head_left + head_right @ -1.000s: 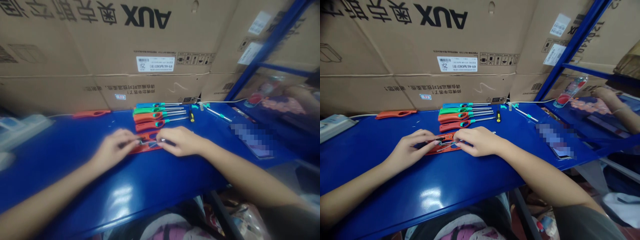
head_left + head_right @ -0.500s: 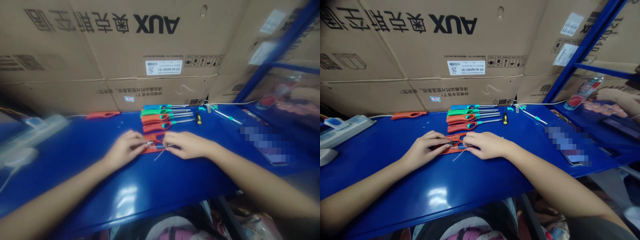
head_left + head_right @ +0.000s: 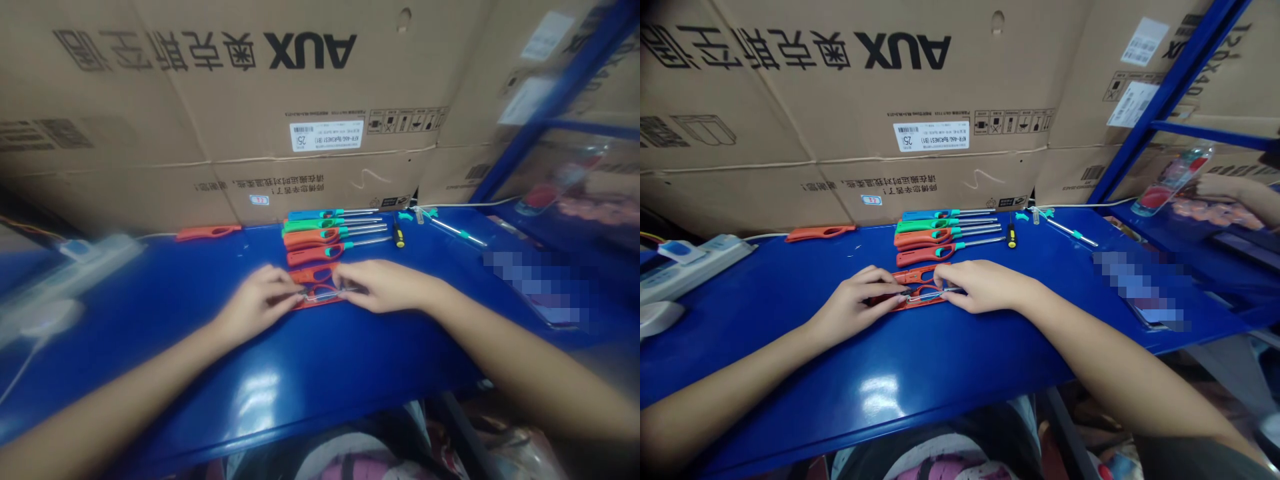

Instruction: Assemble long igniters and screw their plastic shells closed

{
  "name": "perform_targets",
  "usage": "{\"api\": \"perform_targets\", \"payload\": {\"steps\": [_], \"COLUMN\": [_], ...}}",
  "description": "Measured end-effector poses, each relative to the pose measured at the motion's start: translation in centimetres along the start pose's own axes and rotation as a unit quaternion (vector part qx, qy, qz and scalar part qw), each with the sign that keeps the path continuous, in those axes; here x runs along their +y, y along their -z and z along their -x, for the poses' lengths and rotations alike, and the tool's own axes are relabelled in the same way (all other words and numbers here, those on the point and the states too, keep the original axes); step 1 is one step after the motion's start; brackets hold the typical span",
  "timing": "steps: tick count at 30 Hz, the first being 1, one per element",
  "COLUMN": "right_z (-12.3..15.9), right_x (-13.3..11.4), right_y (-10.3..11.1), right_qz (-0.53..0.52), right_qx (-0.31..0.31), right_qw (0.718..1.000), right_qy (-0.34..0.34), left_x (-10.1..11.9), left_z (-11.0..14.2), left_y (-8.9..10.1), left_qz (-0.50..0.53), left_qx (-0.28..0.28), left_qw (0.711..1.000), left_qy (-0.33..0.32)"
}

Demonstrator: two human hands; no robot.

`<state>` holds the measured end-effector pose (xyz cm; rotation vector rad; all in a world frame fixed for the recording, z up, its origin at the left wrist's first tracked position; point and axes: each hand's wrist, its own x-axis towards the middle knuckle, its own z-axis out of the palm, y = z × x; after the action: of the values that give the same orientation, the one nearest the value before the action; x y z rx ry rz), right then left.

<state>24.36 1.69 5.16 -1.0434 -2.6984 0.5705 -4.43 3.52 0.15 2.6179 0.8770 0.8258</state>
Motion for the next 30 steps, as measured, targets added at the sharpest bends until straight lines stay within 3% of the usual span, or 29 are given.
{"api": "perform_targets", "payload": {"steps": [12, 21, 30], "right_z": [0.19, 0.26, 0.17], "right_x": [-0.02, 0.06, 0.09], "right_y": [0.47, 0.45, 0.33], "right_qz": [0.027, 0.056, 0.073], "right_qx": [-0.031, -0.016, -0.015], "right_qw": [0.999, 0.998, 0.997], "right_qy": [-0.012, -0.006, 0.002], "left_x": [0.30, 0.74, 0.93], "left_z": [-0.13, -0.27, -0.06], "left_y": [-0.11, 0.26, -0.34], "left_qz": [0.004, -0.025, -0.005], "left_qx": [-0.019, -0.038, -0.024], "left_qw": [1.000, 0.998, 1.000], "left_qy": [-0.008, -0.039, 0.005]}}
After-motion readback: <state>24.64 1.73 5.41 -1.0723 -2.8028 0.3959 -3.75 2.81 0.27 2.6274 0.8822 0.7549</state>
